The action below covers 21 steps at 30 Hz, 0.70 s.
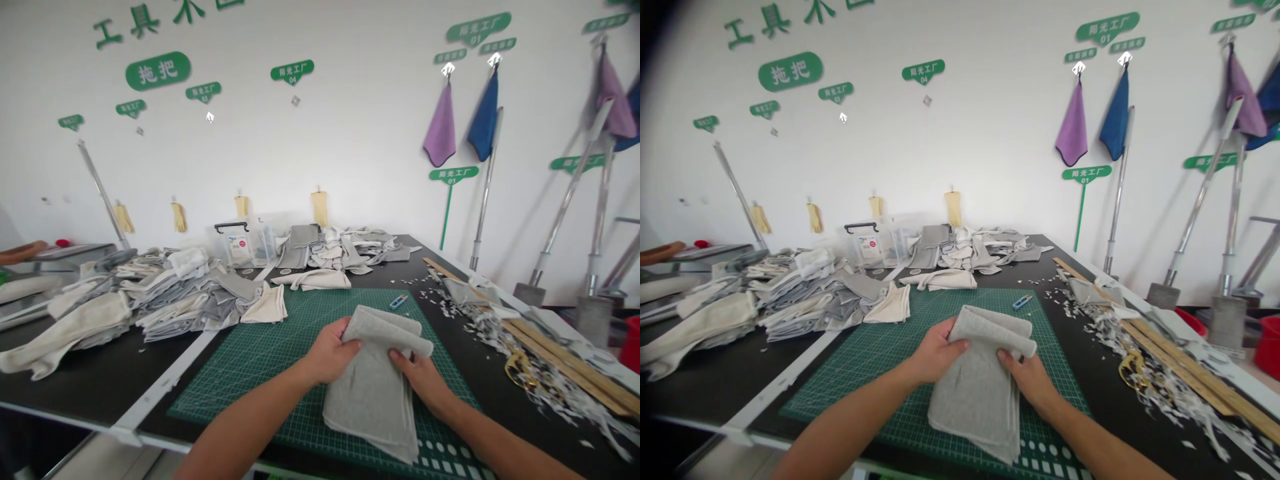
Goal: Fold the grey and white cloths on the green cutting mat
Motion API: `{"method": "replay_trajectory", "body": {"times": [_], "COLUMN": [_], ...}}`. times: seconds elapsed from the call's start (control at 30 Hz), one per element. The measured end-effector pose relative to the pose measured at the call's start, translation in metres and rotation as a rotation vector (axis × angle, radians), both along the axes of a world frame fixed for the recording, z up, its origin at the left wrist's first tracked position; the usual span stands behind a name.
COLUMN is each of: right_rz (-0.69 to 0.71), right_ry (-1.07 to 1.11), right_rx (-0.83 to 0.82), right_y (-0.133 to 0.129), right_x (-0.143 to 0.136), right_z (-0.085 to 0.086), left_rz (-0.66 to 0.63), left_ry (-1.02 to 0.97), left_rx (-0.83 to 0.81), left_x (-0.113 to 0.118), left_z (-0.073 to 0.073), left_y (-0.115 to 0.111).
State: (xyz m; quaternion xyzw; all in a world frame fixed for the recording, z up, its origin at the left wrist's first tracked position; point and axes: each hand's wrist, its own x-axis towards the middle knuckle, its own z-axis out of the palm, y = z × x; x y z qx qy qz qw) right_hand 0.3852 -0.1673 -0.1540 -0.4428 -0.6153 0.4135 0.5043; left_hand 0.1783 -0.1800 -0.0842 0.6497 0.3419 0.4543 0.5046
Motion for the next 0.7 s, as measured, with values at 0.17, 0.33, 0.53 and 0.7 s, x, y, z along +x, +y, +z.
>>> {"method": "replay_trajectory", "body": {"times": [0.17,0.33,0.53,0.7], "right_rz": [0.112,-0.178,-0.264,-0.142], "right_ry": [0.233,0.238,0.292,0.196], "right_rx": [-0.072,-0.033,-0.097,-0.153], "right_y": [-0.017,-0.012,0.000,-0.004], "right_x": [-0.005,-0.001,0.004,0.001], "right_z": [0.003,0.001,-0.007,-0.006], "left_rz": [-0.033,-0.104,-0.063,0.188], "left_ry": [-0.106,-0.011,0.056,-0.039], "left_rx": [-0.134,-0.256,-0.320,-0.168], "left_x": [0.001,-0.008,-0.018,-0.030], "left_z": [0.001,-0.030,-0.046,-0.034], "left_y": [0.001,-0.005,-0.015,-0.008]}}
